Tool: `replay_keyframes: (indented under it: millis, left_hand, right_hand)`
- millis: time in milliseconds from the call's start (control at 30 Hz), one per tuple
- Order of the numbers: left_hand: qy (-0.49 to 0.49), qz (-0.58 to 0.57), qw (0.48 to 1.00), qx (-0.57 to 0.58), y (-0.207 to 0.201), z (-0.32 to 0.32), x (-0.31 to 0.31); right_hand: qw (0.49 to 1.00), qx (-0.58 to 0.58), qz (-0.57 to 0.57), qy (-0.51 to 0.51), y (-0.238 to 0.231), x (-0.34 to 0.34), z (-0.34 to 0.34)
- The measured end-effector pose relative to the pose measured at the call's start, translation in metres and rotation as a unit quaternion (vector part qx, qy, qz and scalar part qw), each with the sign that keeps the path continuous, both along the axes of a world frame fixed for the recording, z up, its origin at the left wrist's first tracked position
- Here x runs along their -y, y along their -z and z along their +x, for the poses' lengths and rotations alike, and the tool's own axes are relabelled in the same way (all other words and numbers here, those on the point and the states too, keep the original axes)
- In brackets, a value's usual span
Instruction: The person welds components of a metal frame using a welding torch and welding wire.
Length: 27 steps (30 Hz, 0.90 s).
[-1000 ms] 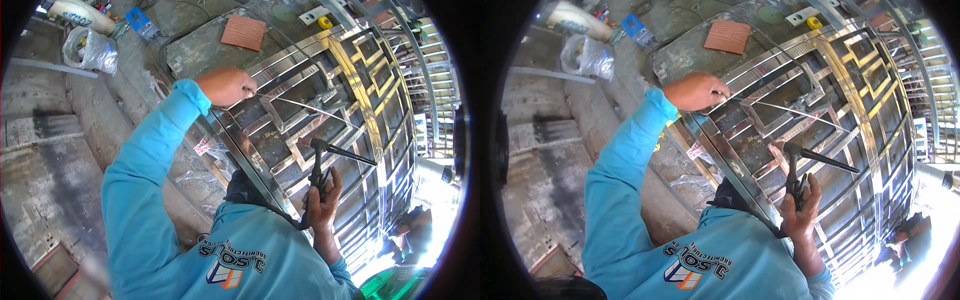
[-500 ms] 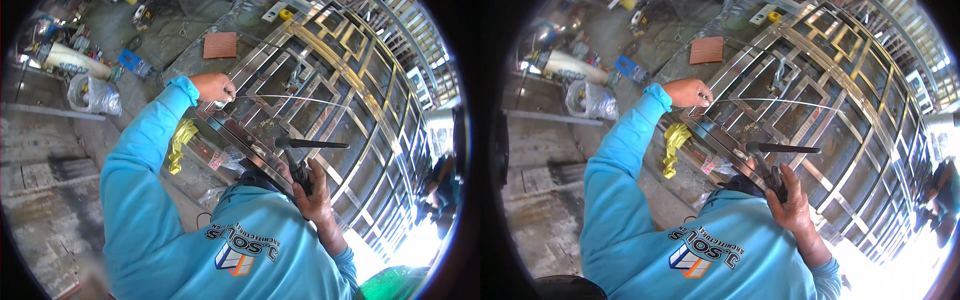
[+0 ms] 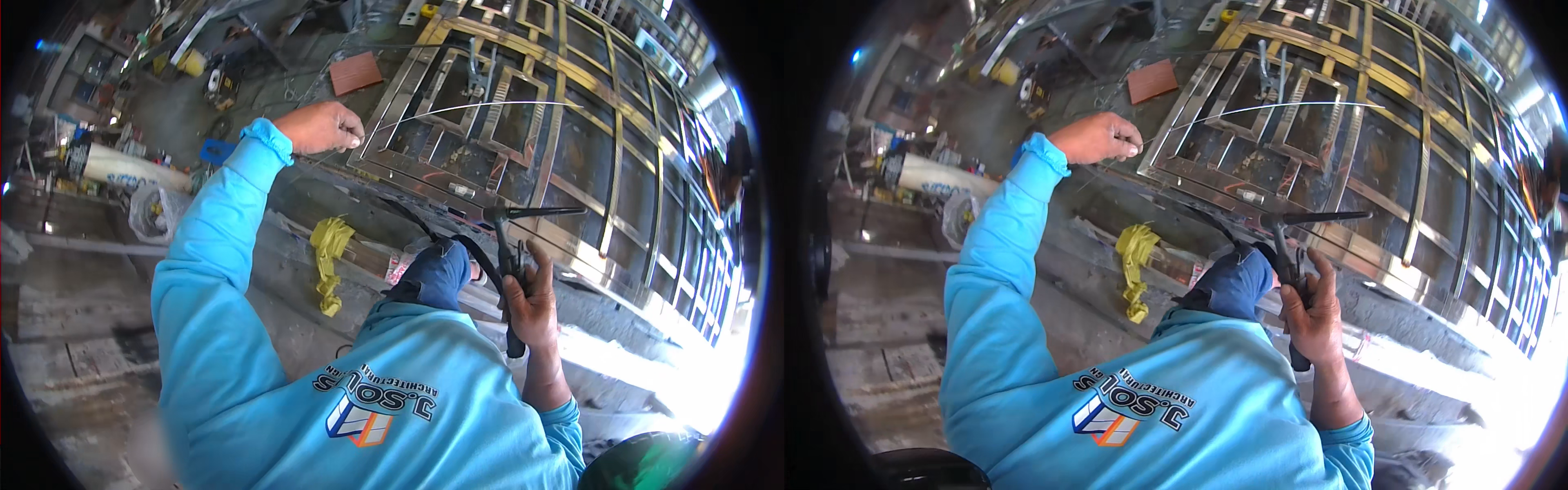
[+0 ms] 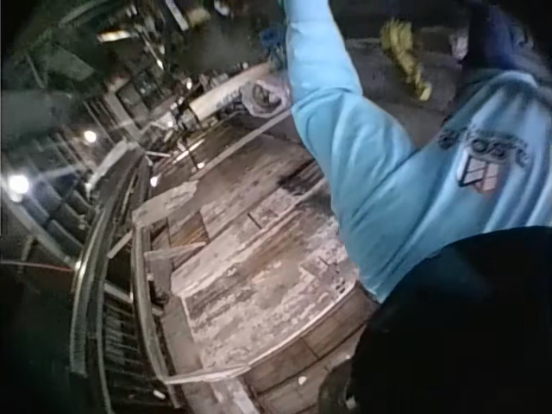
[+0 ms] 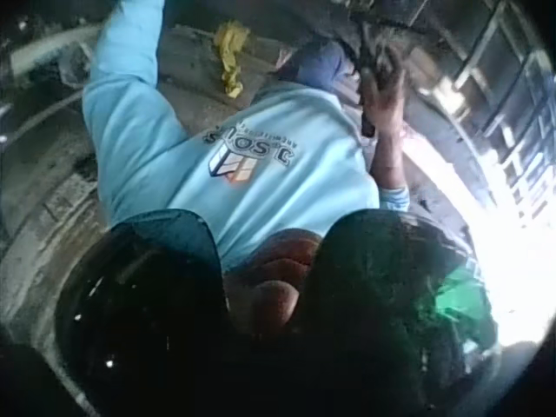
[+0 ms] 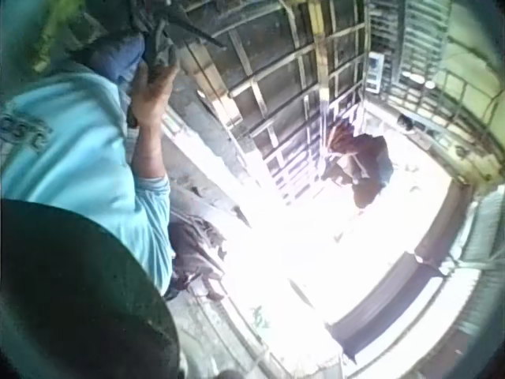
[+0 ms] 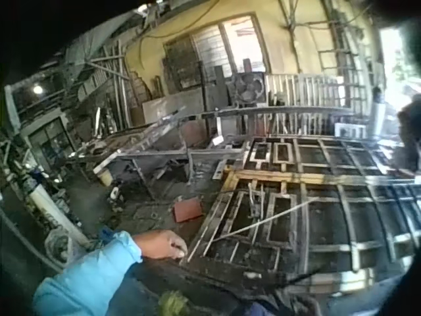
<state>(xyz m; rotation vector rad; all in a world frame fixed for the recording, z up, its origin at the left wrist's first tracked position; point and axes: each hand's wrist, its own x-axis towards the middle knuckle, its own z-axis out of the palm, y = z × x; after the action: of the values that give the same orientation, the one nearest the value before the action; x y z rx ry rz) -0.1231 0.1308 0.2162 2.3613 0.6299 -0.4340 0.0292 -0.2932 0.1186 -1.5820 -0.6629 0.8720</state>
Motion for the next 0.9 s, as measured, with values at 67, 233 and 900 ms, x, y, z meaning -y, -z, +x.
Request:
replay_keyframes:
  millis: [67, 233, 900]
  left_hand:
    - [0.047, 0.022, 0.999, 0.004, -0.001, 0.011, -0.003]
    - [0.124, -0.005, 0.992, 0.006, 0.025, 0.065, -0.028]
    - [0.153, -0.271, 0.947, 0.076, 0.175, 0.145, -0.099]
  right_hand:
    - [1.000, 0.007, -0.021, 0.007, 0.002, 0.011, -0.018]
    - [0.993, 0.111, -0.030, -0.002, 0.005, 0.010, -0.050]
    - [0.995, 0.031, -0.028, -0.092, 0.037, -0.204, -0.009]
